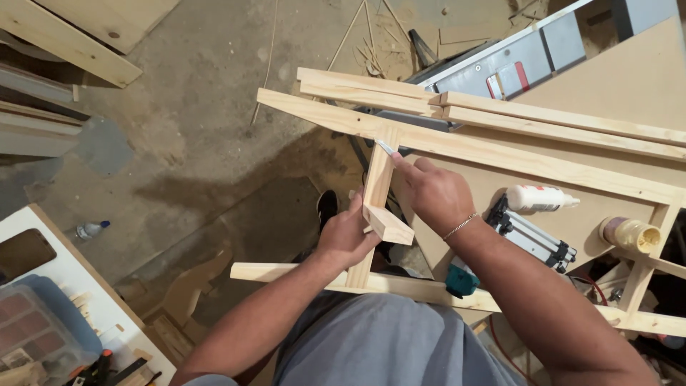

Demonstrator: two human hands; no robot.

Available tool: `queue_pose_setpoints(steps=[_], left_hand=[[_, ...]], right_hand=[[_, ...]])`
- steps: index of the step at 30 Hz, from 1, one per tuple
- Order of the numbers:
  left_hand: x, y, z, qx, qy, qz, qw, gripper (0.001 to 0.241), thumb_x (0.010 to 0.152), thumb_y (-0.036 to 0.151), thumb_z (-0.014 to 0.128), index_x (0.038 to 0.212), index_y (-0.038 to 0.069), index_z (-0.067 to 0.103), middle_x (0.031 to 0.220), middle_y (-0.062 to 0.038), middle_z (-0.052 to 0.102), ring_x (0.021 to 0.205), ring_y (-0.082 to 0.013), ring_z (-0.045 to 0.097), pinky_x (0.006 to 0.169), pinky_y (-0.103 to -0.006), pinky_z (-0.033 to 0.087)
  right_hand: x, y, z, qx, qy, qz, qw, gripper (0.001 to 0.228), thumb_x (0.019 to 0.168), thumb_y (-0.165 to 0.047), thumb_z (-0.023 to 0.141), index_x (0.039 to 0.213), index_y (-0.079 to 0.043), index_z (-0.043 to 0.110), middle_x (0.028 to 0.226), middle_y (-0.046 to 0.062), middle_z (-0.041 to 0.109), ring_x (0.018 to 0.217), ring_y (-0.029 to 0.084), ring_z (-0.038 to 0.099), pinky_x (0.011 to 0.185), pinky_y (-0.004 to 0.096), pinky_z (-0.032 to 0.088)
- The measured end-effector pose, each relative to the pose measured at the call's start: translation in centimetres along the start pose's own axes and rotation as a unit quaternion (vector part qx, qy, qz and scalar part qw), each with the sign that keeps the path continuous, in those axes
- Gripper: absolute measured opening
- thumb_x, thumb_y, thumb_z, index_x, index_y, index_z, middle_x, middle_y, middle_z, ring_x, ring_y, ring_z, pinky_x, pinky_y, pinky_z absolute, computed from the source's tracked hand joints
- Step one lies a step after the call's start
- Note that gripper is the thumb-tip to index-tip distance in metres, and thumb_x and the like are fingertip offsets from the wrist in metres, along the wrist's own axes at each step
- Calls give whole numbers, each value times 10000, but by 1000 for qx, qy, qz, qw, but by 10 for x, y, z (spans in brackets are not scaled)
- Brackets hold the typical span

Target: Assembling a wooden frame using glue and a pneumatic nail gun

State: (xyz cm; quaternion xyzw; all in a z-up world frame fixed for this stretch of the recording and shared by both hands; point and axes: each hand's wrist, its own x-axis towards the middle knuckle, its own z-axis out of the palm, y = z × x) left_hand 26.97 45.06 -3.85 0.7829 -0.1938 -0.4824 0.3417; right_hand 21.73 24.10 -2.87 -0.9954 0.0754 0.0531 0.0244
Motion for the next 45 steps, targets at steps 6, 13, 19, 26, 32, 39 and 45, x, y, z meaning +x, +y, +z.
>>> queue_pose_setpoints(steps=[6,13,19,26,32,39,45], left_hand=[[-2,1,-2,14,1,3,1000,909,847,484,602,1584,112,222,1007,-290,725,1030,-480,712,879,-562,569],[5,-5,1,8,-6,-5,1000,916,834,456,608,1588,118,212,1009,-285,727,1035,-490,706,869,-569,567],[0,-3,0,0,2,5,1000,892,848,426,614,1583,97,231,998,-313,719,1012,-517,704,848,-586,562],[3,-5,2,-10,-1,8,1000,884,862,444,591,1585,93,223,993,-319,717,1008,-538,697,838,-596,557],[-1,6,-6,3,-14,-1,1000,903,848,446,592,1590,116,196,1008,-310,718,1043,-517,696,870,-578,553],[-2,8,-6,-8,-11,-5,1000,885,854,459,594,1579,110,225,1013,-309,722,1037,-511,700,872,-582,556],[-2,9,-8,11,-16,1,1000,882,851,449,590,1574,114,210,1005,-319,715,1044,-510,697,894,-576,550]], right_hand=[[10,17,-16,62,-30,-2,998,328,918,-346,597,1213,-330,740,851,25,649,730,353,706,610,468,581],[19,20,-6,58,-26,6,998,407,956,-331,577,1348,-393,665,932,-16,662,766,329,709,658,449,586],[23,24,-49,96,-124,-19,987,380,950,-291,585,1307,-378,683,1001,-7,708,929,341,714,776,471,595],[19,46,-6,74,-47,81,993,372,996,-378,585,1347,-480,655,1005,-68,654,902,261,705,771,414,596],[9,49,7,-35,1,53,998,401,990,-379,548,1345,-537,647,947,-98,614,862,180,683,723,343,601],[17,55,-16,-38,-9,51,998,353,987,-352,578,1272,-532,684,906,-70,594,818,213,677,715,367,601],[29,46,-30,9,-44,10,999,346,1002,-325,525,1256,-477,704,948,-34,614,885,254,690,760,410,614]])
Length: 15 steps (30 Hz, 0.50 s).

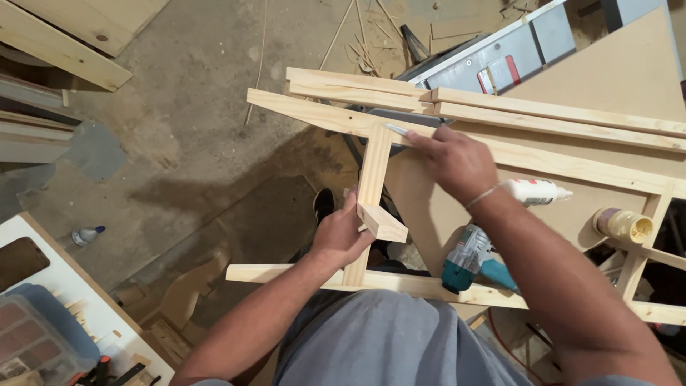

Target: Assembling a wooden frame using glue and a pneumatic nail gun

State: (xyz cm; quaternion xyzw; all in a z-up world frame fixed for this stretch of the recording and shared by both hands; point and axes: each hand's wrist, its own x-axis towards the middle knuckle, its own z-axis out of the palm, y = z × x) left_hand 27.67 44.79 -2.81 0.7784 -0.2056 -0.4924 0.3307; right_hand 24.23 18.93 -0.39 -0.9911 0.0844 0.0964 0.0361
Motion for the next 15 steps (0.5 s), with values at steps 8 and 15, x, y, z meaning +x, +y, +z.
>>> queue_pose_setpoints(steps=[8,15], left_hand=[[6,-10,8,-7,-1,-20,1000,885,845,475,593,1570,130,220,994,-294,721,1039,-500,702,865,-570,556],[0,-5,2,-5,-15,-23,1000,891,853,490,578,1579,136,202,1027,-299,721,1069,-496,695,908,-561,550]], right_hand=[[12,10,17,-40,78,-48,995,331,954,-369,619,1242,-518,686,909,-71,574,814,192,678,694,348,596],[3,32,3,-32,19,-61,997,339,906,-331,620,1196,-473,723,926,-39,606,824,243,687,715,389,599]])
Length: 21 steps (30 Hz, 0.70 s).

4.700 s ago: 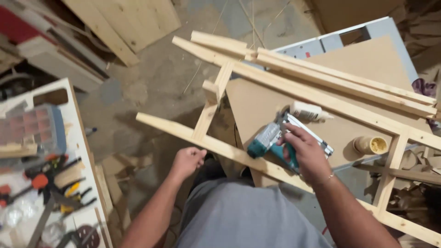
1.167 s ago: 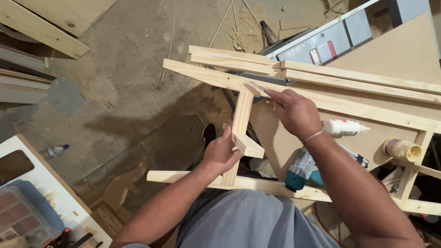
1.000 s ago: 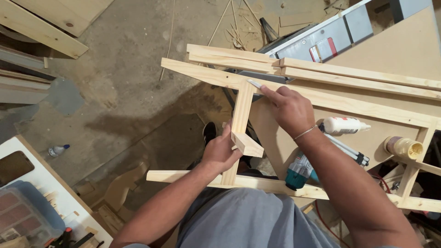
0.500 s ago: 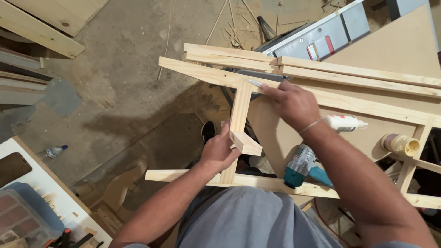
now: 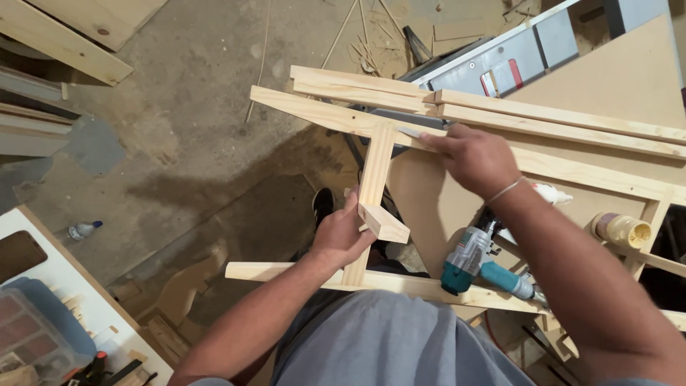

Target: Assembling a wooden frame using glue and a pneumatic nail gun

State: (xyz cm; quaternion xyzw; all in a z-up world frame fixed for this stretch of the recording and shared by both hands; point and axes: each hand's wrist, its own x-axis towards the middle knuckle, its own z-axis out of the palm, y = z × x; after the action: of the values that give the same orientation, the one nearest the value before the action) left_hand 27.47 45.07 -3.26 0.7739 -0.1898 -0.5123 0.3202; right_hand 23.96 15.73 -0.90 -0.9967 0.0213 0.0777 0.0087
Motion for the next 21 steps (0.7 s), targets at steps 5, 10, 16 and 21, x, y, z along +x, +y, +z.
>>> queue_pose_setpoints(steps=[5,10,16,21], left_hand=[[5,-4,3,-3,1,-2,1000,899,846,491,588,1585,153,202,1054,-303,718,1089,-496,687,909,-572,542],[4,-2,0,-7,1,2,1000,893,850,472,584,1585,143,199,1045,-300,719,1081,-503,688,915,-565,545],[0,1,-2,-6,0,5,1000,881,840,471,590,1571,163,207,1036,-303,718,1073,-509,687,911,-574,544],[-1,-4,3,-34,30,41,998,859,877,407,591,1593,106,225,971,-333,712,976,-552,702,835,-577,571]], right_hand=[[10,-4,-2,38,14,11,999,307,939,-332,653,1219,-425,736,944,-47,659,826,268,710,713,404,597],[7,-11,0,58,-24,4,998,310,952,-346,605,1232,-415,717,924,-35,647,831,279,712,704,409,596],[7,-8,-5,35,-31,7,999,282,962,-365,600,1208,-425,725,916,-57,637,806,267,716,708,401,603],[-2,-10,-5,58,-24,12,998,280,938,-359,646,1202,-397,729,923,-51,643,794,275,719,696,401,604]])
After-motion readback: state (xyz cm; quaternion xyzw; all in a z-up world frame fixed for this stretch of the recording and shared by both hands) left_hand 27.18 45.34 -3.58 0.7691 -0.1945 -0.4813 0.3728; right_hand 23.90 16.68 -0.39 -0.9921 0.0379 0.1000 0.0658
